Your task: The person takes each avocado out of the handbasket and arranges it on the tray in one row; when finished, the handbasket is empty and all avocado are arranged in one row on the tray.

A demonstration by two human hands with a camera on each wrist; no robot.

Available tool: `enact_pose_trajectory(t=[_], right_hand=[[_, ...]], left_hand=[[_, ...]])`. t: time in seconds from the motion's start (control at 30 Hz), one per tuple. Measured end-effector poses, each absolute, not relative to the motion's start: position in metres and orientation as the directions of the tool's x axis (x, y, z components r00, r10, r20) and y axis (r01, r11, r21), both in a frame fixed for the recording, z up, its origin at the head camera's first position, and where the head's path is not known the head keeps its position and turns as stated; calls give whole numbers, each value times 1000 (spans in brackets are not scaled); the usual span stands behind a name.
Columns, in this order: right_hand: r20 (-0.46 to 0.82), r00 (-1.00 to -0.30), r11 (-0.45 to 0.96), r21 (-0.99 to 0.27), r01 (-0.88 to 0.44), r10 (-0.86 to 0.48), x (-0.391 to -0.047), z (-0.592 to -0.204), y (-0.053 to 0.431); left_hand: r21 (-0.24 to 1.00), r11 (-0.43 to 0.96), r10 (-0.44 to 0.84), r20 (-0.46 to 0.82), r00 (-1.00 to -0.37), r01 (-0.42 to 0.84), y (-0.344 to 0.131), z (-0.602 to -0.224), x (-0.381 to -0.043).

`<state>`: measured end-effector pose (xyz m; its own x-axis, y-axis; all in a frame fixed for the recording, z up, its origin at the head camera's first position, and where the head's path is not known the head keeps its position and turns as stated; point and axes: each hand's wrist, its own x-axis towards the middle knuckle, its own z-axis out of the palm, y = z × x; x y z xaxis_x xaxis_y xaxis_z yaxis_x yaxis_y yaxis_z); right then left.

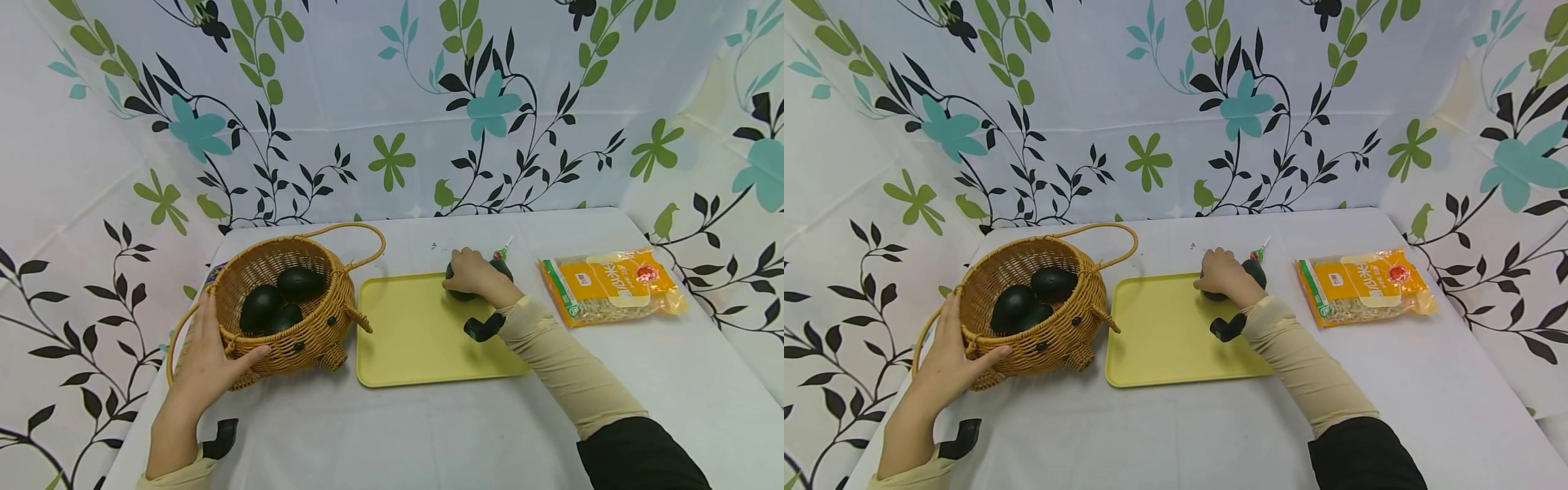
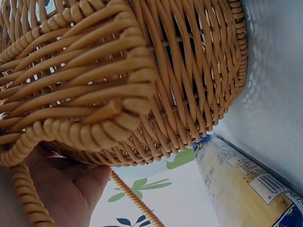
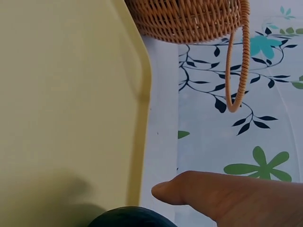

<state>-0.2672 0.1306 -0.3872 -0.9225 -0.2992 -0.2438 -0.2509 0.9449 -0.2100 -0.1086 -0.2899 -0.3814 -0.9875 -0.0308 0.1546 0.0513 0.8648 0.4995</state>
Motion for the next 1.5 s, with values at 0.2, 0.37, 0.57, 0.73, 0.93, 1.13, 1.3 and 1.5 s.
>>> enact_pose_trajectory(t=[0.2,0.37,0.57,0.73,0.93,1.13,1.3,1.5], right_hand=[[-206,-928,933,-253,-254,-309,-269,-377,133],[-179,-934,924,-290,-251,-310,-274,-362,133],[-128,-936,906,-324,-273,-328,-281,-339,127],[-77,-928,879,-356,-316,-365,-284,-316,115],[-35,-905,851,-357,-385,-424,-282,-293,89],[-22,-848,801,-343,-491,-529,-275,-278,46],[-25,-778,749,-293,-595,-627,-264,-270,-2],[-45,-689,683,-186,-706,-724,-254,-278,-56]], left_hand=[[503,863,-25,159,-987,59,-290,-381,-109],[502,863,-24,163,-986,62,-290,-382,-109],[506,860,-24,160,-987,61,-289,-382,-108],[508,859,-24,155,-988,59,-289,-381,-108],[505,861,-20,149,-989,59,-289,-381,-108],[506,861,-23,148,-989,56,-291,-382,-107],[497,867,-32,151,-988,48,-293,-383,-108],[494,868,-33,145,-989,44,-295,-382,-108]])
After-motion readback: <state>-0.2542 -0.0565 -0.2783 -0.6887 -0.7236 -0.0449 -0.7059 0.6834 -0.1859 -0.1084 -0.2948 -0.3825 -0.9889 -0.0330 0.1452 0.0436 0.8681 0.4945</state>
